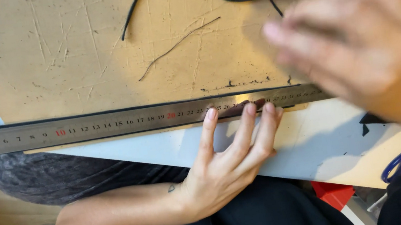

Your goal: Trimming the edge of a leather strap using a craft knife and a metal ruler for precision.

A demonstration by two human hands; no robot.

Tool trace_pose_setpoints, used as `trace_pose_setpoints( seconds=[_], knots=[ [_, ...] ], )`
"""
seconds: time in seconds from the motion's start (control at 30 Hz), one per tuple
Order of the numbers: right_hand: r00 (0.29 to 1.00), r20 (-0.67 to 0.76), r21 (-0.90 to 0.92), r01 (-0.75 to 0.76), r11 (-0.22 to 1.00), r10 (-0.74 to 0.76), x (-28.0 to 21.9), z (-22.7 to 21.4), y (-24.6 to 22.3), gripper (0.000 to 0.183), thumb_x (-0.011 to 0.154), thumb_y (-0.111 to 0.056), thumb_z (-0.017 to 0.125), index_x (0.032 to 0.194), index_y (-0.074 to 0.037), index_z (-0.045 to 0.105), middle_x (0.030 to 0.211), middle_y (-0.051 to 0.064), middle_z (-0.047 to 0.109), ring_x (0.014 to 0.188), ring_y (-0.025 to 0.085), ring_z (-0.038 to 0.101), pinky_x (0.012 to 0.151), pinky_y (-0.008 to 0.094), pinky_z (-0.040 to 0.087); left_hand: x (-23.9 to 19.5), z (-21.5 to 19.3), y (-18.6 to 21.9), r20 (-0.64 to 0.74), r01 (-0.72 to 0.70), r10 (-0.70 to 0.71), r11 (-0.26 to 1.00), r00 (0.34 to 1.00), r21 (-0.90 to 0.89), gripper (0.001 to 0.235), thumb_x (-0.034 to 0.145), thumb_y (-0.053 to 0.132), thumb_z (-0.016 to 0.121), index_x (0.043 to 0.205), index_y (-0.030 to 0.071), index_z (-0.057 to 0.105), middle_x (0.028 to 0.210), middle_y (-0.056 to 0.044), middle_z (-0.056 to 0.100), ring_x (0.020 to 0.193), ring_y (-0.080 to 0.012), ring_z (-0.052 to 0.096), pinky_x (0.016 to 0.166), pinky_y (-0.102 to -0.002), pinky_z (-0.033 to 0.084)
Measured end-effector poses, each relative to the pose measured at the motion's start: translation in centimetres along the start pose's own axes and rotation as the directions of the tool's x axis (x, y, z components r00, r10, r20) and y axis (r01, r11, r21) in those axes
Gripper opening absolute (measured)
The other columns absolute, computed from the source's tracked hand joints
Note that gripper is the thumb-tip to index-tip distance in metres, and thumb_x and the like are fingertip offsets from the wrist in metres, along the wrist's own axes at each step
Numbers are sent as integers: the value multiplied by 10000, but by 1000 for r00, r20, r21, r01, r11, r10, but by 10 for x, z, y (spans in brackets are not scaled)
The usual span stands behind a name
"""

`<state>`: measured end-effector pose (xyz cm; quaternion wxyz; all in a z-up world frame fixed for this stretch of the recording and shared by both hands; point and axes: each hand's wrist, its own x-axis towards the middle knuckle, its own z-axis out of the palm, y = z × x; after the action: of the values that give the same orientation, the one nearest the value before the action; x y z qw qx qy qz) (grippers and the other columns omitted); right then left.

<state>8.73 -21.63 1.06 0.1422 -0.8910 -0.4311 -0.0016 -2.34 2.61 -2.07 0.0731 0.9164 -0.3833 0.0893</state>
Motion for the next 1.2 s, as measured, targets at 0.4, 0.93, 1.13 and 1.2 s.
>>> trace_pose_setpoints(
  seconds=[0.4,0.93,1.13,1.2],
  knots=[
    [945,148,245,-322,915,293,-11,0,-59,300,943,-124,859,1149,46,724,1113,180,681,987,357,608,889,433,524,4,-8,-46,-182,145,-168,980,969,-134,191,1074,176,620,1086,205,809,1136,25,749,984,-138,745,840,-281,544],
    [912,248,217,-382,898,328,-1,-3,-65,332,959,-233,832,1122,1,662,1070,154,642,903,317,605,801,422,482,0,3,-55,-342,-131,54,970,938,-206,229,1042,90,574,951,167,770,1091,-22,785,951,-151,777,836,-234,549],
    [947,152,318,-317,894,282,22,7,-71,188,1000,-82,800,1121,33,714,1065,166,658,907,327,600,839,433,485,-7,10,-48,-405,-141,27,957,914,-252,226,1023,67,594,906,160,762,1015,-16,775,936,-162,782,857,-270,593],
    [956,140,309,-290,906,259,28,10,-77,165,1001,-55,821,1051,51,705,1032,173,635,889,329,586,809,436,490,-8,11,-47,-425,-118,-5,958,905,-262,190,1000,72,635,888,158,763,985,-10,766,896,-146,765,842,-265,608]
  ],
)
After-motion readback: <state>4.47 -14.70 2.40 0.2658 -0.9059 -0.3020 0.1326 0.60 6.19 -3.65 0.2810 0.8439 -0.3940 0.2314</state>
